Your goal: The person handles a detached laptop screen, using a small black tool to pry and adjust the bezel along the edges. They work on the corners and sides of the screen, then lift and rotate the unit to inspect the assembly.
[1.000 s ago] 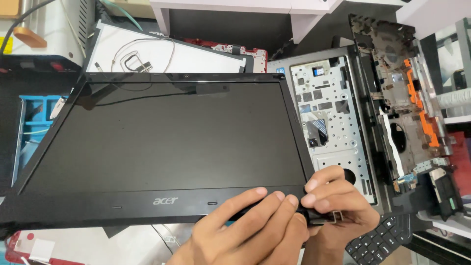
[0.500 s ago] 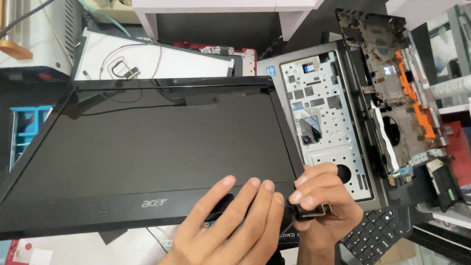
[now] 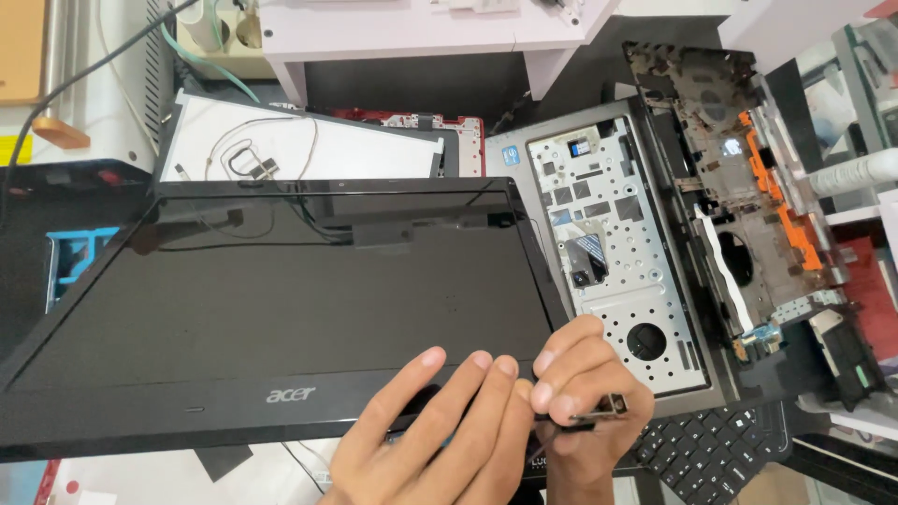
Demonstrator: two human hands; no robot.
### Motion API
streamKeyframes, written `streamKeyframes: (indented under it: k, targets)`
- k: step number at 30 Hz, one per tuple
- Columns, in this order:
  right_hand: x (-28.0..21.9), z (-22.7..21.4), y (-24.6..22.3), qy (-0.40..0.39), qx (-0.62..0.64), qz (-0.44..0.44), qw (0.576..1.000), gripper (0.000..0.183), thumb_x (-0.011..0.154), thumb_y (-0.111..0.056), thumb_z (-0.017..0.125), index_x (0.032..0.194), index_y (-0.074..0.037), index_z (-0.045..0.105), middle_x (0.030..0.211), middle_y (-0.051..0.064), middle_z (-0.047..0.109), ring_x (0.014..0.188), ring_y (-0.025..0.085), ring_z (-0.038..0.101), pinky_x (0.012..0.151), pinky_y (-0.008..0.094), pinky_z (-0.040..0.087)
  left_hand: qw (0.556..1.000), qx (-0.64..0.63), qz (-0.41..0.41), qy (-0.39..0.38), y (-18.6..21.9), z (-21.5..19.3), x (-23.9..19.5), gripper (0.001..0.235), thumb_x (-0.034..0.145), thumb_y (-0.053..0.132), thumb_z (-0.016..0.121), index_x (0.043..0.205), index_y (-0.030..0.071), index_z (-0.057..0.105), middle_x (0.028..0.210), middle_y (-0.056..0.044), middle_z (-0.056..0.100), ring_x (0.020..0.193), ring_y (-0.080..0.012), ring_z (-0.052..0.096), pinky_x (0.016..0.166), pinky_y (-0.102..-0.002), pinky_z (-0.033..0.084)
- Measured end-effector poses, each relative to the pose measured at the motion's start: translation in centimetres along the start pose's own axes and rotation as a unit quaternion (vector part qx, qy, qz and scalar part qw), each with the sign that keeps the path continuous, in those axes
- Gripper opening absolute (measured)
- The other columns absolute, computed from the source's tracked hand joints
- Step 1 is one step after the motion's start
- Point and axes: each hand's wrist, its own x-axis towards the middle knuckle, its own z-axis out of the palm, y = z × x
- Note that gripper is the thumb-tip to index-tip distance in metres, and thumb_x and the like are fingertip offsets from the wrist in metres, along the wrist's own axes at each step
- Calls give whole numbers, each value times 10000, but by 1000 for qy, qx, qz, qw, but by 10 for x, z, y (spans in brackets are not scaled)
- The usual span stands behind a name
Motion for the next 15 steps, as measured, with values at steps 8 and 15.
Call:
streamKeyframes:
  k: [8, 15]
  targets:
    - [-13, -5, 6, 8, -2, 4, 1000, 354, 931, -497, 774, 956, -175, 628, 873, -33, 690, 882, 164, 568, 766, 269, 463, 999, 0, -32, -35, 6, -5, 0, 66, 1010, 196, 703, 1051, 144, 701, 1134, 6, 768, 1109, -117, 724, 1032, -367, 524]
    - [2, -16, 8, -23, 22, 2, 999, 378, 801, -426, 837, 965, -103, 728, 829, 19, 752, 868, 198, 704, 671, 247, 562, 998, 8, -42, -41, 6, -4, -1, 89, 1019, 233, 729, 1081, 171, 713, 1142, 28, 763, 1119, -115, 717, 1046, -386, 519]
